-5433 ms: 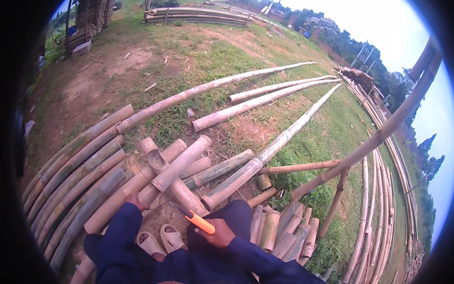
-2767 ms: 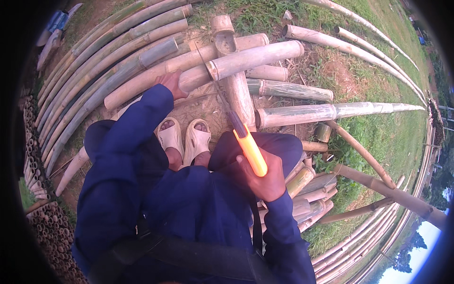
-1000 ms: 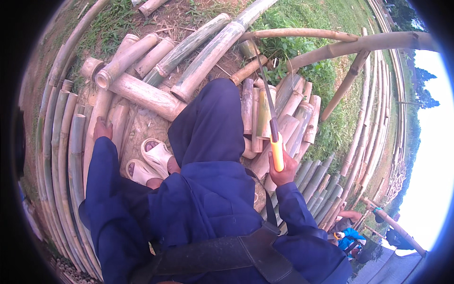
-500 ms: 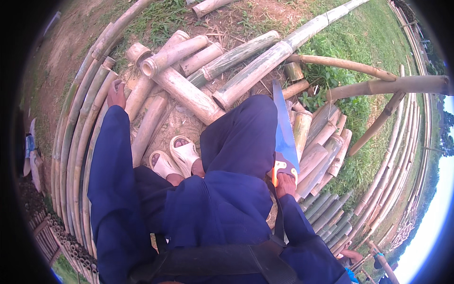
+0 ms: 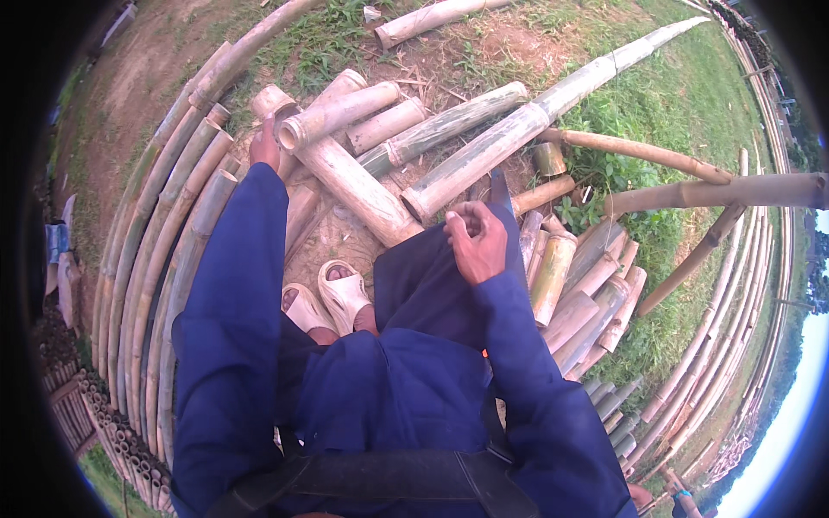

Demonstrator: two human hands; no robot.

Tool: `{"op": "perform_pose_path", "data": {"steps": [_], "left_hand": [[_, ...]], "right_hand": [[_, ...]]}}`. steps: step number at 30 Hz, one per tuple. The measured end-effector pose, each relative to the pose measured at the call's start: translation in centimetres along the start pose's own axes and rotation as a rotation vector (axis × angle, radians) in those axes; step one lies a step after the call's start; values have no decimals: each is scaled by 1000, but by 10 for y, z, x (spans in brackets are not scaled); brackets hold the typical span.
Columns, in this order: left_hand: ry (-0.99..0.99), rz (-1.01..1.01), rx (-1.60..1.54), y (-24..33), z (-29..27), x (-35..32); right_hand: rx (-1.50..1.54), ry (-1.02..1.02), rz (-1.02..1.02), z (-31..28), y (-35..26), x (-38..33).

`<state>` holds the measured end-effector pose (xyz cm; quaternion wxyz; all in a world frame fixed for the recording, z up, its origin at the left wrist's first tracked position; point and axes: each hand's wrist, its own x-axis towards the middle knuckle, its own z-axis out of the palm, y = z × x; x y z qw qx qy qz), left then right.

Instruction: The person uses a hand saw to cut bamboo poles into shorter sections. They repeatedly position a pole on a support, saw through it, and then move the cut pieces aside.

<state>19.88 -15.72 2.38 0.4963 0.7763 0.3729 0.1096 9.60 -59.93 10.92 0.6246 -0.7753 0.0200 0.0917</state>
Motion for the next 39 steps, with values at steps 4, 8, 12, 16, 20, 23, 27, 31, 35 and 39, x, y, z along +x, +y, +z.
{"op": "perform_pose_path", "data": {"steps": [4, 8, 12, 16, 20, 23, 27, 31, 35, 39], "left_hand": [[44, 39, 149, 8, -28, -11], [-228, 164, 156, 41, -120, -44], [-132, 390, 198, 48, -214, -111], [33, 233, 341, 12, -236, -162], [171, 323, 240, 0, -237, -162], [72, 413, 348, 3, -234, -162], [28, 388, 263, 3, -232, -158], [2, 378, 314, -9, -235, -139], [-67, 362, 257, -21, -240, -121], [-162, 340, 275, -22, -240, -114]], "right_hand": [[291, -271, 427, 136, -14, 94], [504, -379, 655, 240, -25, 137], [645, -330, 750, 304, -28, 144], [777, -78, 668, 340, -25, 147], [752, 8, 718, 339, -32, 150], [823, -49, 696, 304, -43, 147], [905, -249, 595, 216, -54, 121], [796, -280, 501, 104, -54, 50], [677, -291, 320, -17, -57, -38], [625, -144, 375, -111, -45, -136]]}}
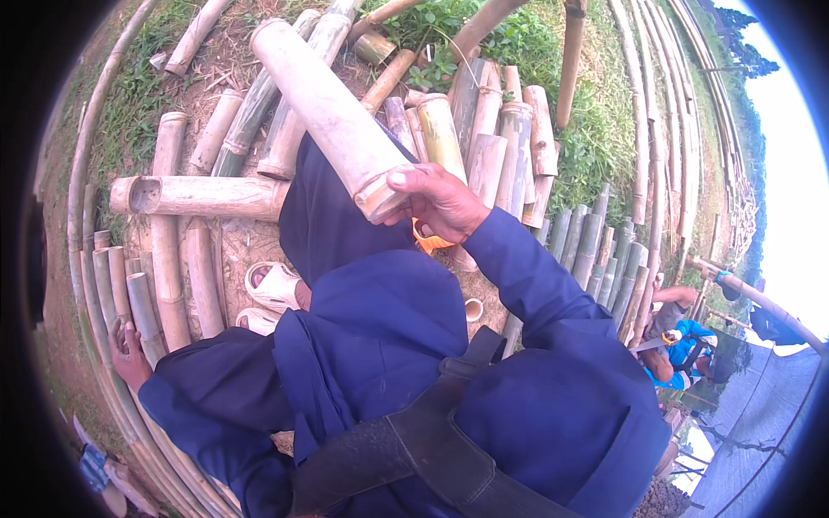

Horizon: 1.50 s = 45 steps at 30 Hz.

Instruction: The person uses a hand saw to cut bamboo poles into shorter sections. They repeatedly position a pole on a support, saw through it, and then move the cut pieces aside.

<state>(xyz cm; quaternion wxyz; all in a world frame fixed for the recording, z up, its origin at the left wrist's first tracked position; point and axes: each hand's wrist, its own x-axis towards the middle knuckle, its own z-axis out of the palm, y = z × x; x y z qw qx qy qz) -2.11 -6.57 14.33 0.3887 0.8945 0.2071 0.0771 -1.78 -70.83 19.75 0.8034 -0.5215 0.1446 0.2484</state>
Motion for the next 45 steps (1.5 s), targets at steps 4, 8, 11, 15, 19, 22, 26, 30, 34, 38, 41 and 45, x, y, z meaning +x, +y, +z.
{"op": "perform_pose_path", "data": {"steps": [4, 8, 11, 15, 19, 22, 26, 30, 34, 38, 41, 45], "left_hand": [[-56, 35, 11, 5, 0, -3], [-118, 30, 39, 13, -2, -6], [-152, 22, 33, 18, -3, -6], [-160, -14, -11, 20, -7, -11], [-106, 12, -19, 13, -14, -19], [-34, -1, -66, -2, -29, -31], [-30, -116, -130, -27, -60, -53], [-65, -355, -301, -38, -78, -92], [-158, -339, -782, -40, -67, -151], [-147, -309, -1147, -52, -40, -178], [17, -408, -1147, -78, -14, -183], [220, -624, -968, -127, 31, -216]], "right_hand": [[68, 208, -19, -56, 42, -93], [86, 489, -52, -106, 80, -154], [30, 653, -75, -148, 91, -175], [-225, 841, -65, -218, 87, -180], [-130, 913, -92, -280, 69, -169], [101, 875, -106, -305, 60, -144], [203, 1070, -77, -326, 50, -118], [82, 1121, 150, -348, 42, -100], [-758, 1281, 166, -328, 27, -53], [-1087, 1048, -423, -223, 11, 43], [-1079, 647, -672, -96, 12, 119], [-872, 32, -658, 81, 56, 209]]}}
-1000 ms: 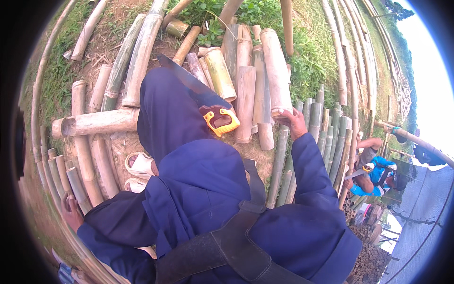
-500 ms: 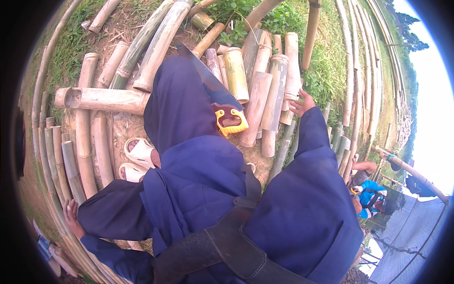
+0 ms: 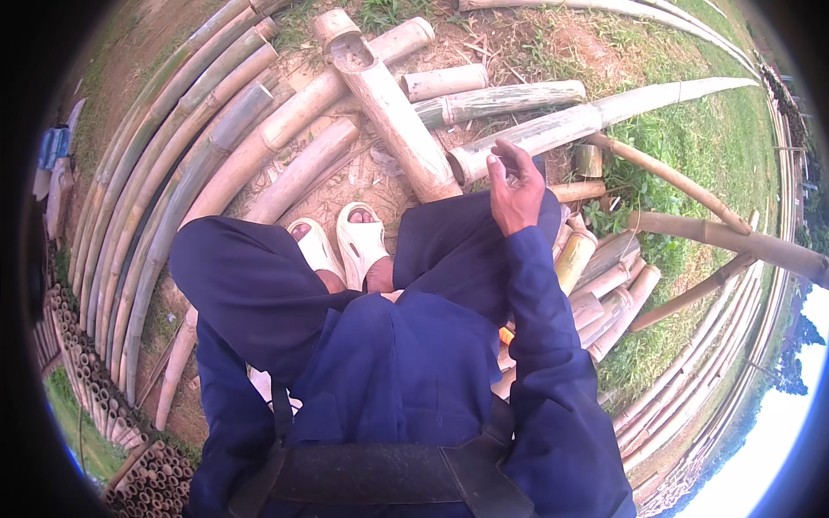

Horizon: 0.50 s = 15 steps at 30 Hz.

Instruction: The person uses a hand saw to cut bamboo poles into shorter sections. They repeatedly position a pole on a support, saw through it, and then move the cut pieces aside.

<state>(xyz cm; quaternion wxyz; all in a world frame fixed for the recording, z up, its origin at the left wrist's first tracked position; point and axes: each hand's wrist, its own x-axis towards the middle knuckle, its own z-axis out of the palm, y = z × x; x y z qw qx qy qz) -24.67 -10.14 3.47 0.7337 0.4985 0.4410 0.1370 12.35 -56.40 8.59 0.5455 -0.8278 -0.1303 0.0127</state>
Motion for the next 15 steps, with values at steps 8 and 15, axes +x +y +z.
{"op": "perform_pose_path", "data": {"steps": [8, 15], "left_hand": [[375, -227, 82, -129, -64, -83], [563, -266, -100, -162, -89, -115]], "right_hand": [[-248, -518, 24, 265, 1, 64], [-186, -573, 538, 324, 55, 89]]}}
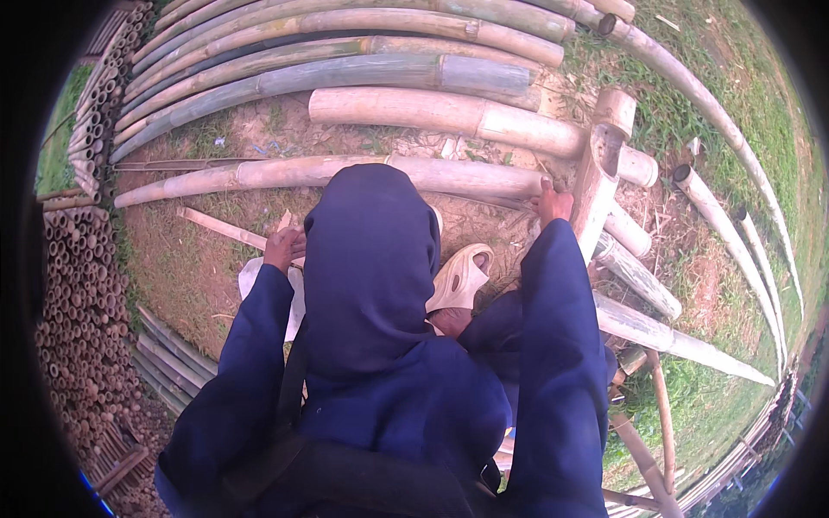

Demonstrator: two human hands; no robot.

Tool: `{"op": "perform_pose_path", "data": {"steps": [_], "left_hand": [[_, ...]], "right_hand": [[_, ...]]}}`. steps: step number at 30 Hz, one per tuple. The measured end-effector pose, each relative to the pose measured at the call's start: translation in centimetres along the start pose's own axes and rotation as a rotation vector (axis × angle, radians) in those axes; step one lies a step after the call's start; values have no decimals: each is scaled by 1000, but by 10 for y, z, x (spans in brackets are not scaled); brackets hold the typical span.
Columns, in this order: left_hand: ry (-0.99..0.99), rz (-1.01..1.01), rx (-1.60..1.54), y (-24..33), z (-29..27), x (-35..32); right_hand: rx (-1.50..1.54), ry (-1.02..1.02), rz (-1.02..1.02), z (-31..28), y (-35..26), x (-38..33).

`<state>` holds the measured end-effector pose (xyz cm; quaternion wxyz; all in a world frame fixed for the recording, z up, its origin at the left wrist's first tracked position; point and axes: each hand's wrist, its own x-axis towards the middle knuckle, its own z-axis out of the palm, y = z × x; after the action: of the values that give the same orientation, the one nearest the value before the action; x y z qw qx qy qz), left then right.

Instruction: The person uses a hand saw to cut bamboo poles into shorter sections. They repeatedly position a pole on a support, saw through it, and then move the cut pieces aside.

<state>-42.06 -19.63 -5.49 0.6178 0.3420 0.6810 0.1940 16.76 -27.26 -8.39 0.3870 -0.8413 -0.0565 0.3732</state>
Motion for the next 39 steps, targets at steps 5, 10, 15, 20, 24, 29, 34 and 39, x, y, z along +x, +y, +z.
{"op": "perform_pose_path", "data": {"steps": [5, 10, 15, 20, 24, 29, 34, 39], "left_hand": [[151, -18, -201, -3, -14, 29], [257, -70, -393, 8, -22, 72], [303, -38, -719, 48, -23, 83], [181, 107, -950, 78, -11, 56], [162, 166, -970, 81, 0, 28], [200, 154, -1015, 82, 62, 13], [160, 119, -1249, 90, 95, 10], [180, 90, -1172, 99, 93, 0]], "right_hand": [[143, -108, 153, -7, 0, 16], [236, 4, 149, -25, -8, -5], [255, -17, -103, -60, -49, -48], [446, -49, -239, -95, -102, -65], [449, 33, -307, -146, -124, -60], [413, 178, -294, -209, -107, -61], [426, 212, -294, -222, -55, -71], [478, 146, -306, -235, -18, -72]]}}
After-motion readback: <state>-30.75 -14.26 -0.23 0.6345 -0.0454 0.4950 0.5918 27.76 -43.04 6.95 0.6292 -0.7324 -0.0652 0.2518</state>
